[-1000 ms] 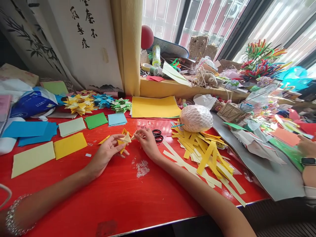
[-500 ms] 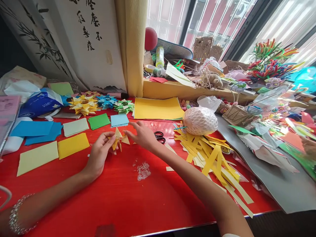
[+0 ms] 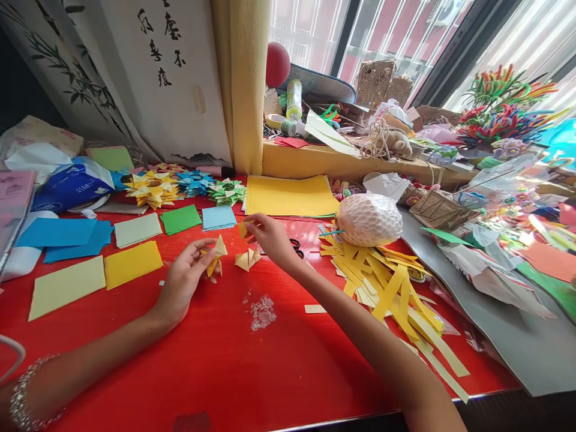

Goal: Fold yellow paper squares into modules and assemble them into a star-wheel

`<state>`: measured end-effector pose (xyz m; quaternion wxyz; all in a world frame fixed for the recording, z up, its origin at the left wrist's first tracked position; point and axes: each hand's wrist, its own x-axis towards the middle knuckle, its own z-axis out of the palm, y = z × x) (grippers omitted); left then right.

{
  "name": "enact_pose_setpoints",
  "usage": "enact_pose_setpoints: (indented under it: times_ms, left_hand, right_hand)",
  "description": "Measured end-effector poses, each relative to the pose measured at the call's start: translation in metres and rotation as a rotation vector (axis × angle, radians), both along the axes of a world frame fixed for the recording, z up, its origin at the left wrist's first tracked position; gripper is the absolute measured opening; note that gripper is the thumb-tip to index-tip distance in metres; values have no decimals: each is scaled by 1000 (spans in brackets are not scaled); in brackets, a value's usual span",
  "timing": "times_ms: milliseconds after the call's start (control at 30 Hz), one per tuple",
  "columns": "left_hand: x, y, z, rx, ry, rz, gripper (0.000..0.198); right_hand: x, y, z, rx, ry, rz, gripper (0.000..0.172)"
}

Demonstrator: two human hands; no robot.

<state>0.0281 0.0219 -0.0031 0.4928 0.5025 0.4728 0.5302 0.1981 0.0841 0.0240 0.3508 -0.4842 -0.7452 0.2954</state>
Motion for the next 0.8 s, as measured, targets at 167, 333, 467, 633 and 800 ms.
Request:
enact_pose_setpoints:
  times_ms: [167,333,467,633,800]
  left_hand:
    - [4,-4,3,-24,-19,-110,37]
    - [6,-5,5,-72,39,-231,26]
    - [5,-5,5,-110,31,-312,19]
    - [3,-4,5,-168,8,-359,21]
    - [2,-4,3,-182,15,-367,20]
  right_hand:
    - [14,-40,-9,-339,719,35,32]
    - [10,-71,-16,-534,854,115,13]
    - [6,-77,-21,-540,851,80,10]
    - [7,-75,-33,-596,991,46,14]
    - [6,-74,-36,-643,1069,89,11]
